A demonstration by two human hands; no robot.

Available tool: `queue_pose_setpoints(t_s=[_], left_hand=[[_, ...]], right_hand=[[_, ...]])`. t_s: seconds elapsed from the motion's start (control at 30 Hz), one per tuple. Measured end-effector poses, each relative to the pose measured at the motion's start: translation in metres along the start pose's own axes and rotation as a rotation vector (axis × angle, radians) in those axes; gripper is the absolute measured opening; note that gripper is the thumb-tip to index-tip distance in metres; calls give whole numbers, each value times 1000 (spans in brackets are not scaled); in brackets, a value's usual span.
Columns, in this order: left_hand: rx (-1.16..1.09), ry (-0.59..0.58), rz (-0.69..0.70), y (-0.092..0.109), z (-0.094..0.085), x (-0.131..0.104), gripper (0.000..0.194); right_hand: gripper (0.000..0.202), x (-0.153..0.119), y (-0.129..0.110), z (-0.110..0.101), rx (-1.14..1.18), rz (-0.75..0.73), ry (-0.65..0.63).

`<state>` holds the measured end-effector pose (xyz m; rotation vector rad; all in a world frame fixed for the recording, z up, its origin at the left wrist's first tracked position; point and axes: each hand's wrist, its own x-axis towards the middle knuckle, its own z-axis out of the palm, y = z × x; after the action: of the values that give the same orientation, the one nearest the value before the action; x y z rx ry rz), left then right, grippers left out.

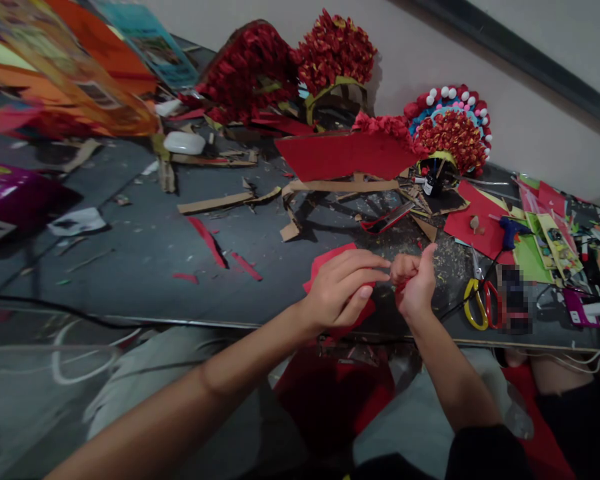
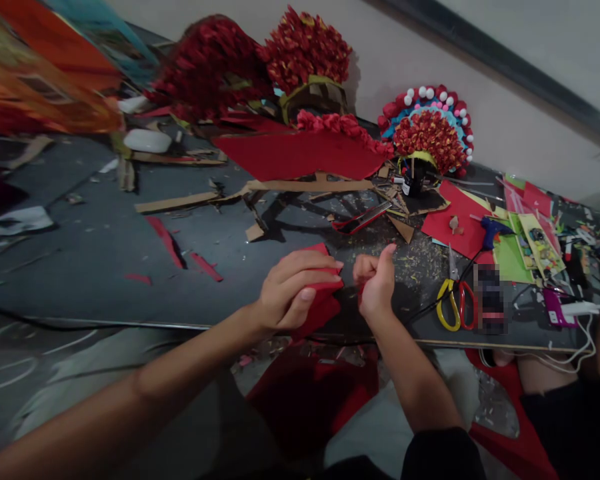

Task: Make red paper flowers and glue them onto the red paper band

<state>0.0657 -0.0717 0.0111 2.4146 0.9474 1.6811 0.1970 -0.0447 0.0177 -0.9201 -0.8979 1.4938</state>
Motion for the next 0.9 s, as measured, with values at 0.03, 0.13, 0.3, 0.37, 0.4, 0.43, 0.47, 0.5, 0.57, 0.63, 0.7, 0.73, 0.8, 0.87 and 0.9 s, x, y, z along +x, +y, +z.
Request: queue_pose_setpoints(t_s=[0.03,0.13,0.3,0.37,0.4,0.43,0.47,0.5,0.57,0.63,0.7,0.73,0.8,0.87,0.9], left_hand=[[-8,-14,2,0,0,1,25],[-9,-51,14,1,2,2,19],[130,-120,52,0,11,-1,12],[183,-162,64,-2,13,-2,17],[204,-185,71,-4,13,-3,19],[217,-207,77,-6,13,-3,20],[221,-230,80,-7,13,-3,20],[214,-256,75,-9,12,-3,21],[174,-307,45,-13,11,-3,23],[130,-355,15,-16,9,-4,27],[102,-398,-8,-18,7,-5,30],[94,-411,-28,-18,7,-6,30],[88,-410,-73,-19,7,-7,27],[90,-384,-118,-20,8,-8,24],[93,-369,-135,-19,9,-8,23]], right_hand=[[69,-1,-1,1,18,4,20],[67,-4,-4,4,82,82,47],[30,-2,-12,7,286,265,90],[12,1,-14,6,342,363,105],[7,2,-14,6,363,409,105],[5,3,-14,5,383,448,102],[8,4,-14,5,400,483,98],[13,5,-13,4,412,514,99],[23,6,-13,4,419,557,107],[33,6,-14,5,420,593,85],[44,5,-15,7,412,631,34],[48,5,-16,7,400,646,13],[49,4,-15,9,361,650,6],[46,4,-12,9,330,632,17],[44,5,-10,9,326,623,24]])
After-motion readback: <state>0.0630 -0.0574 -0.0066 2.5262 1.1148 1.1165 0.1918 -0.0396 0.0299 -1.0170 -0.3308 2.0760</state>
